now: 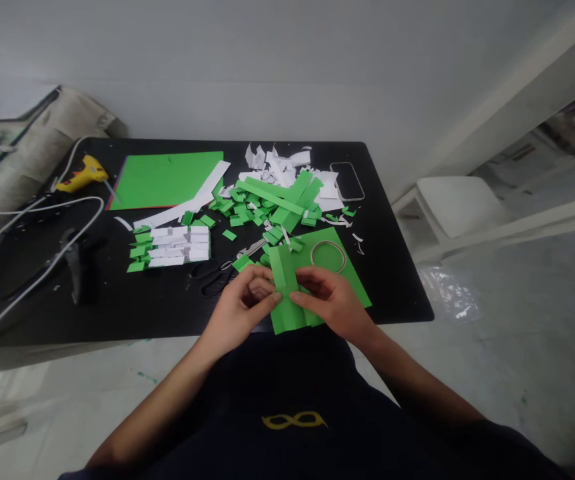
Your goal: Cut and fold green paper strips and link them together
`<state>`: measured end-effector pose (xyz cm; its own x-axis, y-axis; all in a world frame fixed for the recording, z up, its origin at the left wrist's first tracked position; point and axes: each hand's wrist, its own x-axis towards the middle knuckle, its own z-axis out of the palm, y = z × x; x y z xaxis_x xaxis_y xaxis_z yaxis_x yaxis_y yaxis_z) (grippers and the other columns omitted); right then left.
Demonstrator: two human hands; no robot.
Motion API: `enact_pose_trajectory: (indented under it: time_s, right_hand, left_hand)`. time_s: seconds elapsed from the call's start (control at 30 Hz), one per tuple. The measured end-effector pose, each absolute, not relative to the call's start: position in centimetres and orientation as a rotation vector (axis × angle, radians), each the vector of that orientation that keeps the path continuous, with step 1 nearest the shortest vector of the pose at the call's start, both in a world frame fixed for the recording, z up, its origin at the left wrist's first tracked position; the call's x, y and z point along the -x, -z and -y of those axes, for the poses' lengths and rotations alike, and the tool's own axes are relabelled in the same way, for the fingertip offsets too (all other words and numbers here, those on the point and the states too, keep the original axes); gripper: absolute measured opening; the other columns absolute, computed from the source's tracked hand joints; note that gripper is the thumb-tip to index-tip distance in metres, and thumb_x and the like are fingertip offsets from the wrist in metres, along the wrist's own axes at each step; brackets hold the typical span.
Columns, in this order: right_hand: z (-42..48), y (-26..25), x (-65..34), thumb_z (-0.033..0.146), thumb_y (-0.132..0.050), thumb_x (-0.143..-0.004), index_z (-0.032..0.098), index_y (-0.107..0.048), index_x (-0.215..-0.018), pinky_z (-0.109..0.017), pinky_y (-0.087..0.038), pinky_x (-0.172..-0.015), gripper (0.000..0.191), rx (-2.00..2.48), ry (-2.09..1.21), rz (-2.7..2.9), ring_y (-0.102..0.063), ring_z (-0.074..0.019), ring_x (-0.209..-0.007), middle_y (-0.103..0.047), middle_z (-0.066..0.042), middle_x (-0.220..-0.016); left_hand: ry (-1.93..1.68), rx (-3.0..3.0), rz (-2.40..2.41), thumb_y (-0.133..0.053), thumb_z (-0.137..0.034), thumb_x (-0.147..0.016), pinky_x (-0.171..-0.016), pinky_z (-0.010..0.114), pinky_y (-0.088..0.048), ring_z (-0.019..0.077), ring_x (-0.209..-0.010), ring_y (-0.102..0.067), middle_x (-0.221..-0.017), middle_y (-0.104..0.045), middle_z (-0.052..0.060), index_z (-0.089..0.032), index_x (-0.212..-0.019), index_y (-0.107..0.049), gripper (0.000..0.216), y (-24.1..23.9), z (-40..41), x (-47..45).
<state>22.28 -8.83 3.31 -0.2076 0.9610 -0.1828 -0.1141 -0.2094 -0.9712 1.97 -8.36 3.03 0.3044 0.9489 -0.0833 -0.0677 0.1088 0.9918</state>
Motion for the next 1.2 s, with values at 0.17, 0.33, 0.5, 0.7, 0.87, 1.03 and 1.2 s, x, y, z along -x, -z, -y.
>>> enact_pose_trajectory:
  time_s: [0.17, 0.33, 0.5, 0.7, 0.87, 1.03, 1.2]
  right_hand:
    - [8.7, -3.2, -22.4, 0.033, -0.089, -0.078, 0.025, -0.073, -0.105, -0.042, -0.061, -0.096, 0.033, 1.195, -1.520, 1.183, -0.075, -0.0232, -0.105, -0.079, -0.005, -0.107]
    - [8.7, -2.9, -22.4, 0.033, -0.087, -0.079, 0.025, -0.073, -0.100, -0.041, -0.061, -0.093, 0.027, 1.204, -1.485, 1.207, -0.074, -0.0224, -0.100, -0.077, -0.004, -0.103]
    - [8.8, -3.1, -22.3, 0.035, -0.087, -0.079, 0.024, -0.074, -0.099, -0.038, -0.060, -0.087, 0.026, 1.236, -1.474, 1.245, -0.073, -0.0214, -0.095, -0.076, -0.003, -0.099]
    - [8.8, -3.2, -22.6, 0.028, -0.090, -0.076, 0.024, -0.076, -0.103, -0.040, -0.061, -0.091, 0.032, 1.179, -1.604, 1.236, -0.074, -0.0218, -0.098, -0.078, -0.004, -0.103]
    - [8.8, -3.3, -22.6, 0.022, -0.087, -0.077, 0.026, -0.077, -0.107, -0.039, -0.062, -0.090, 0.031, 1.133, -1.629, 1.258, -0.075, -0.0213, -0.099, -0.078, -0.004, -0.106]
    - [8.9, -3.5, -22.5, 0.021, -0.083, -0.079, 0.026, -0.077, -0.107, -0.040, -0.061, -0.087, 0.029, 1.155, -1.571, 1.303, -0.074, -0.0213, -0.095, -0.078, -0.004, -0.105]
    - [8.8, -3.6, -22.6, 0.022, -0.082, -0.078, 0.025, -0.078, -0.109, -0.039, -0.058, -0.081, 0.032, 1.217, -1.540, 1.355, -0.071, -0.0210, -0.089, -0.077, -0.004, -0.101]
  left_hand:
    - [-0.930, -1.193, -0.953, -0.079, -0.029, -0.086, -0.063, 0.025, -0.048, 0.0127, -0.065, -0.060, -0.071, -0.063, -0.004, -0.021, -0.103, -0.057, 0.029, -2.9, 8.4, -2.1]
    - [-0.922, -1.233, -0.984, -0.074, -0.033, -0.090, -0.064, 0.025, -0.046, 0.0129, -0.066, -0.057, -0.072, -0.059, -0.003, -0.020, -0.097, -0.059, 0.021, -3.2, 8.3, -2.0]
    - [-0.940, -1.273, -1.014, -0.075, -0.032, -0.091, -0.062, 0.024, -0.043, 0.0120, -0.066, -0.051, -0.072, -0.052, -0.004, -0.019, -0.089, -0.061, 0.019, -3.2, 8.3, -2.0]
    - [-0.971, -1.298, -1.048, -0.075, -0.027, -0.090, -0.065, 0.025, -0.047, 0.0133, -0.069, -0.058, -0.081, -0.062, 0.000, -0.020, -0.089, -0.066, 0.012, -2.9, 8.2, -1.6]
    - [-1.092, -1.435, -0.963, -0.079, -0.020, -0.087, -0.091, 0.033, -0.052, 0.0216, -0.103, -0.068, -0.108, -0.070, 0.008, -0.020, -0.086, -0.074, 0.006, -3.0, 8.0, -1.2]
    - [-1.096, -1.358, -0.935, -0.079, -0.021, -0.088, -0.091, 0.035, -0.055, 0.0220, -0.101, -0.071, -0.107, -0.074, 0.008, -0.020, -0.089, -0.071, 0.009, -3.4, 8.1, -1.1]
    - [-1.104, -1.238, -1.025, -0.078, -0.026, -0.090, -0.081, 0.031, -0.057, 0.0189, -0.089, -0.073, -0.097, -0.078, 0.005, -0.019, -0.095, -0.071, 0.010, -3.3, 8.1, -1.4]
